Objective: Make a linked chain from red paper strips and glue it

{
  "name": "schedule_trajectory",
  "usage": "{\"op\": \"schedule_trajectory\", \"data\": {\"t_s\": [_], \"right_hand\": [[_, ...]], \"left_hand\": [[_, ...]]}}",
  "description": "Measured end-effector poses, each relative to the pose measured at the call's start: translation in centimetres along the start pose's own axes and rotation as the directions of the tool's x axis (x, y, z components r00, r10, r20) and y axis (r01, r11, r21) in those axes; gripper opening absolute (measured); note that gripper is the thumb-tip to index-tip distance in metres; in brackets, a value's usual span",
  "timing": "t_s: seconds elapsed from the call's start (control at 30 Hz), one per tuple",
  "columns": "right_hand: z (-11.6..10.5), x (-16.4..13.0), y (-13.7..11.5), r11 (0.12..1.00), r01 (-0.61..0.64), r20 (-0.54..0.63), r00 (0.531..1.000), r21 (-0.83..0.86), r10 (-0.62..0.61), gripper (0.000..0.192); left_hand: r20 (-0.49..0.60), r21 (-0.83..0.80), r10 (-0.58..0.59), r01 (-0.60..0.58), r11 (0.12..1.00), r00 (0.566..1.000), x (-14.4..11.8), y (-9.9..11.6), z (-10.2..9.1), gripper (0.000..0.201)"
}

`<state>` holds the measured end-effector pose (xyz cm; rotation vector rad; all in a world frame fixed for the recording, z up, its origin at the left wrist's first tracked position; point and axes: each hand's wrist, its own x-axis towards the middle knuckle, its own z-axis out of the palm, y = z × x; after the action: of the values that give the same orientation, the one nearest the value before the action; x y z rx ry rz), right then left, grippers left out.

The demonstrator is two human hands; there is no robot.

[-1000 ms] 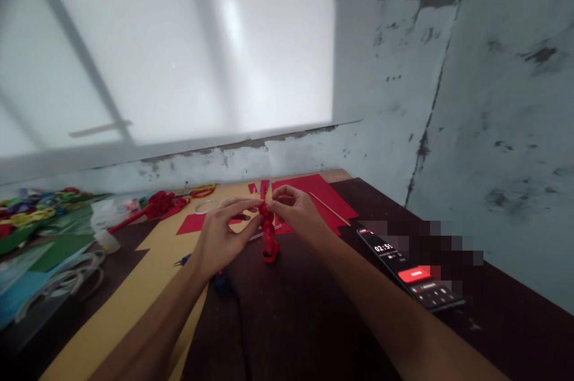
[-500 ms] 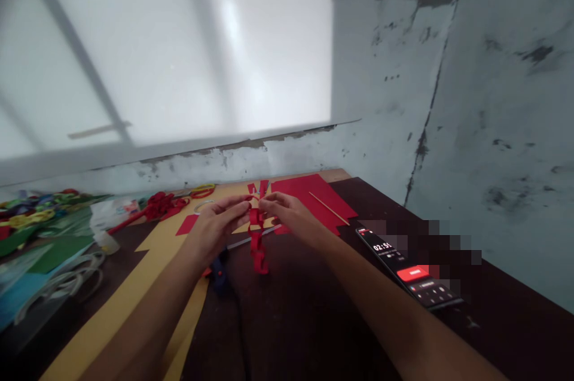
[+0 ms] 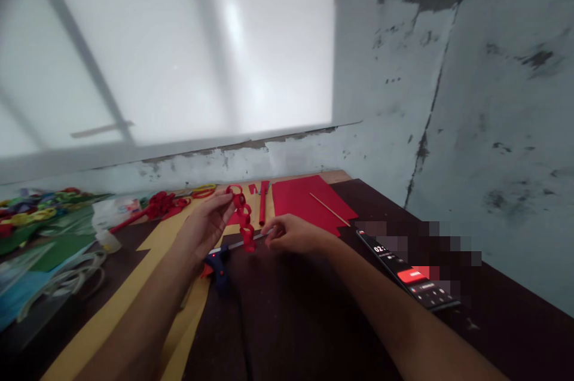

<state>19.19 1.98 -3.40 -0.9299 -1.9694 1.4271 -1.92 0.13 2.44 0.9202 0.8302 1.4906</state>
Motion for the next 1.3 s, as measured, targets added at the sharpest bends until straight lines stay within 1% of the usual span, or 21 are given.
{"op": "schedule_trajectory", "data": {"t_s": [0.07,0.17,0.2,0.27,0.3,0.37,0.47,0.53,0.57,0.63,0.7,0.8,0.87,0.93,0.97,1.03,1.07,1.1,1.17,1.23,1.3], "right_hand": [[0.2,0.0,0.1,1.0,0.008,-0.066,0.998,0.023,-0.007,0.043],[1.5,0.5,0.3,0.99,0.061,-0.139,0.989,0.124,-0.043,0.06],[2.1,0.7,0.5,0.985,0.096,-0.157,0.985,0.143,-0.073,0.058],[3.0,1.1,0.6,0.979,0.14,-0.153,0.981,0.145,-0.117,0.04],[3.2,1.2,0.6,0.978,0.146,-0.141,0.982,0.148,-0.126,0.032],[3.0,1.2,0.4,0.98,0.126,-0.114,0.987,0.153,-0.109,0.025],[1.1,0.5,-0.5,0.995,0.06,-0.12,0.992,0.077,-0.05,0.024],[-0.7,-0.1,-1.1,1.0,0.014,-0.142,0.99,-0.023,-0.018,0.021],[-1.6,-0.4,-1.4,0.999,-0.016,-0.161,0.987,-0.038,0.01,0.023],[-3.3,-1.1,-1.9,0.998,-0.038,-0.161,0.987,-0.05,0.029,0.032],[-4.7,-1.7,-2.2,0.997,-0.052,-0.195,0.98,-0.065,0.038,0.035],[-6.2,-2.4,-2.4,0.995,-0.081,-0.268,0.961,-0.058,0.062,0.032],[-6.9,-2.7,-2.4,0.996,-0.073,-0.314,0.948,-0.052,0.054,0.027],[-7.4,-2.8,-2.2,0.997,-0.062,-0.364,0.93,-0.037,0.044,0.022],[-7.5,-2.8,-2.1,0.998,-0.062,-0.389,0.92,-0.032,0.045,0.02],[-7.7,-2.6,-1.8,0.997,-0.068,-0.424,0.904,-0.03,0.049,0.018],[-7.7,-2.5,-1.7,0.997,-0.069,-0.429,0.902,-0.032,0.049,0.018],[-7.7,-2.4,-1.6,0.997,-0.067,-0.428,0.903,-0.034,0.046,0.018],[-7.6,-2.2,-1.6,0.998,-0.047,-0.417,0.909,-0.046,0.023,0.019],[-7.5,-2.2,-1.8,0.998,-0.016,-0.422,0.907,-0.06,-0.011,0.02],[-7.4,-2.3,-2.1,0.998,0.02,-0.451,0.891,-0.067,-0.048,0.02]], "left_hand": [[0.007,-0.022,-0.012,0.012,1.0,1.0,0.0,0.0,-0.1,0.01],[0.023,-0.088,-0.025,0.027,0.996,0.999,0.0,0.1,0.1,0.009],[0.023,-0.113,-0.025,0.028,0.993,0.999,0.0,0.1,0.1,0.009],[0.006,-0.159,-0.029,0.029,0.987,1.0,0.1,0.2,0.2,0.008],[-0.01,-0.178,-0.032,0.029,0.984,0.999,0.1,0.2,0.2,0.008],[-0.049,-0.203,-0.037,0.026,0.979,0.998,0.2,0.3,0.1,0.009],[-0.091,-0.204,-0.022,0.003,0.979,0.996,0.5,0.3,-0.1,0.006],[-0.078,-0.18,0.004,-0.018,0.983,0.997,0.7,0.1,-0.3,0.006],[-0.061,-0.157,0.018,-0.028,0.987,0.998,0.8,0.0,-0.5,0.008],[-0.026,-0.07,0.036,-0.038,0.997,0.999,1.1,-0.3,-0.7,0.014],[-0.003,0.066,0.037,-0.037,0.997,0.999,1.3,-0.7,-1.0,0.019],[-0.002,0.267,0.036,-0.034,0.963,0.999,1.7,-1.3,-1.6,0.024],[0.009,0.421,0.048,-0.048,0.906,0.999,1.9,-1.8,-1.9,0.025],[0.051,0.625,0.075,-0.09,0.775,0.996,2.0,-2.4,-2.1,0.022],[0.08,0.734,0.089,-0.119,0.669,0.993,2.0,-2.6,-2.2,0.02],[0.15,0.906,0.115,-0.183,0.382,0.982,1.7,-3.1,-2.2,0.018],[0.188,0.941,0.119,-0.213,0.263,0.975,1.6,-3.4,-2.1,0.018],[0.228,0.953,0.113,-0.245,0.177,0.967,1.4,-3.6,-2.0,0.019],[0.297,0.949,0.084,-0.304,0.084,0.951,1.1,-4.0,-1.7,0.02],[0.325,0.943,0.054,-0.328,0.057,0.944,0.8,-4.3,-1.4,0.022],[0.319,0.946,0.036,-0.32,0.055,0.947,0.6,-4.6,-1.2,0.026]]}}
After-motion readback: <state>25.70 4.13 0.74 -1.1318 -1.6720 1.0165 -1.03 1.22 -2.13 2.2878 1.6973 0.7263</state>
